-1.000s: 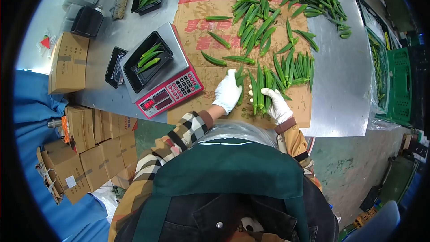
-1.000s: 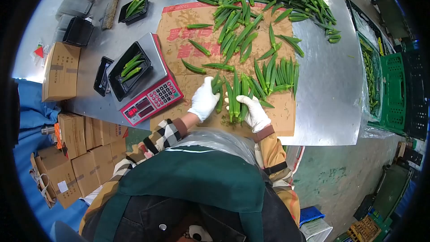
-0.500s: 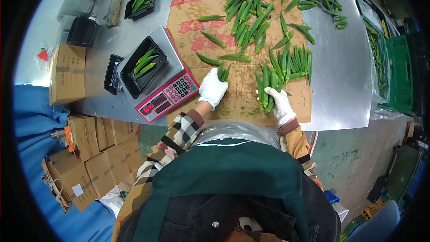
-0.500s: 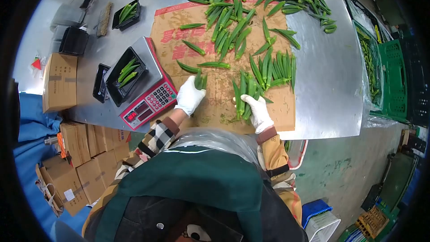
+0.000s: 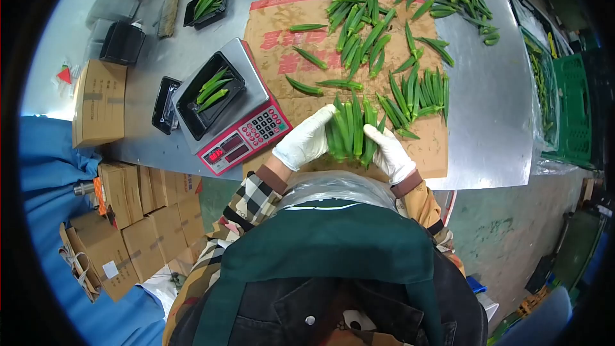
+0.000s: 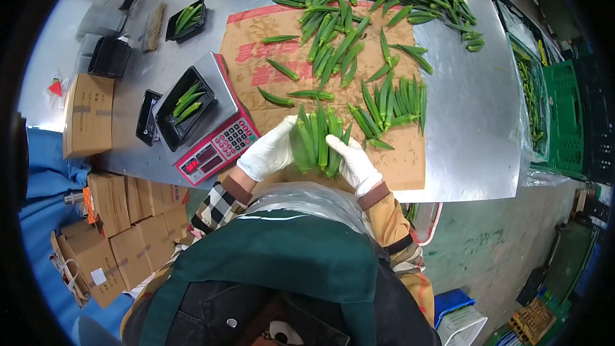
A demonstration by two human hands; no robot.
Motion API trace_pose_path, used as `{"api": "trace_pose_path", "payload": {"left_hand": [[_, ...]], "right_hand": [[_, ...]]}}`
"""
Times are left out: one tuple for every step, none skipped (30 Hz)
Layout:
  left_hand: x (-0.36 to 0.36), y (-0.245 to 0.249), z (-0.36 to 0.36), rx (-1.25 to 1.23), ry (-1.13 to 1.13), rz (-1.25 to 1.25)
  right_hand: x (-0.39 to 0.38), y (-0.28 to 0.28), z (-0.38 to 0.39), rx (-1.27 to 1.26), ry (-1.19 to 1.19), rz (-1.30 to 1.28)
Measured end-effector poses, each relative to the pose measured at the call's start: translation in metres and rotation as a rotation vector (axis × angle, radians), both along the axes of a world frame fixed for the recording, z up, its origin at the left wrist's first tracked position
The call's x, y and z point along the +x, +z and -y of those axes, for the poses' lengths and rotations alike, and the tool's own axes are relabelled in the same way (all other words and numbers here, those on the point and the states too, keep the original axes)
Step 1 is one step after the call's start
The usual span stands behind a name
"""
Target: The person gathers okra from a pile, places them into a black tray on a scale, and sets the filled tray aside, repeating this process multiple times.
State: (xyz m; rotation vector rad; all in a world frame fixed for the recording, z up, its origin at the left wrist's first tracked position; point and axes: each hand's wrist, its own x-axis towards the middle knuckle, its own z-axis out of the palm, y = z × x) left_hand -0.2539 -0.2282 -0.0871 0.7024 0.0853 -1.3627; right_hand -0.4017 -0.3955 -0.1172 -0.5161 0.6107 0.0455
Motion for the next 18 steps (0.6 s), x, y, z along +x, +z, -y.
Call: {"api": "trace_pose_path", "payload": {"left_hand": [[0.002, 0.004, -0.001, -0.046, -0.002, -0.045], [0.004, 0.009, -0.003, -0.091, -0.005, -0.091], [0.006, 0.017, -0.004, -0.136, -0.008, -0.136], [0.008, 0.02, -0.005, -0.113, 0.008, -0.161], [0.009, 0.024, -0.006, -0.135, 0.017, -0.178], [0.011, 0.028, -0.007, -0.158, 0.027, -0.195], [0.012, 0.03, -0.009, -0.18, 0.04, -0.209], [0.015, 0.027, -0.011, -0.166, 0.048, -0.181], [0.019, 0.02, -0.015, -0.148, 0.06, -0.149], [0.025, 0.022, -0.022, -0.127, 0.075, -0.114], [0.035, 0.024, -0.032, -0.099, 0.088, -0.075], [0.046, 0.032, -0.04, -0.071, 0.099, -0.037], [0.055, 0.05, -0.045, -0.043, 0.107, -0.002], [0.063, 0.07, -0.053, -0.012, 0.16, -0.039], [0.083, 0.073, -0.069, -0.099, 0.102, -0.032], [0.098, 0.093, -0.086, -0.143, 0.148, -0.253], [0.114, 0.114, -0.102, -0.174, 0.199, -0.476], [0.131, 0.115, -0.117, 0.053, 0.154, 0.165]], "right_hand": [[0.0, 0.0, 0.0, 0.064, -0.019, 0.008], [0.0, -0.007, 0.001, 0.131, -0.049, 0.048], [0.0, -0.006, 0.001, 0.138, -0.04, 0.066], [-0.001, -0.006, 0.0, 0.144, -0.032, 0.084], [0.0, -0.005, -0.001, 0.15, -0.024, 0.103], [0.002, -0.002, -0.003, 0.138, -0.025, 0.101], [0.005, 0.001, -0.005, 0.126, -0.012, 0.088], [0.01, 0.006, -0.007, 0.116, 0.006, 0.079], [0.018, 0.013, -0.012, 0.11, 0.029, 0.074], [0.027, 0.027, -0.019, 0.059, 0.042, 0.014], [0.04, 0.037, -0.027, 0.072, 0.056, 0.041], [0.053, 0.046, -0.037, 0.083, 0.069, 0.067], [0.065, 0.057, -0.049, 0.094, 0.078, 0.091], [0.082, 0.071, -0.062, 0.134, 0.103, 0.121], [0.098, 0.08, -0.075, 0.137, 0.139, 0.155], [0.114, 0.088, -0.089, 0.138, 0.173, 0.189], [0.131, 0.094, -0.103, 0.138, 0.205, 0.222], [0.148, 0.1, -0.122, 0.136, 0.217, 0.236]]}}
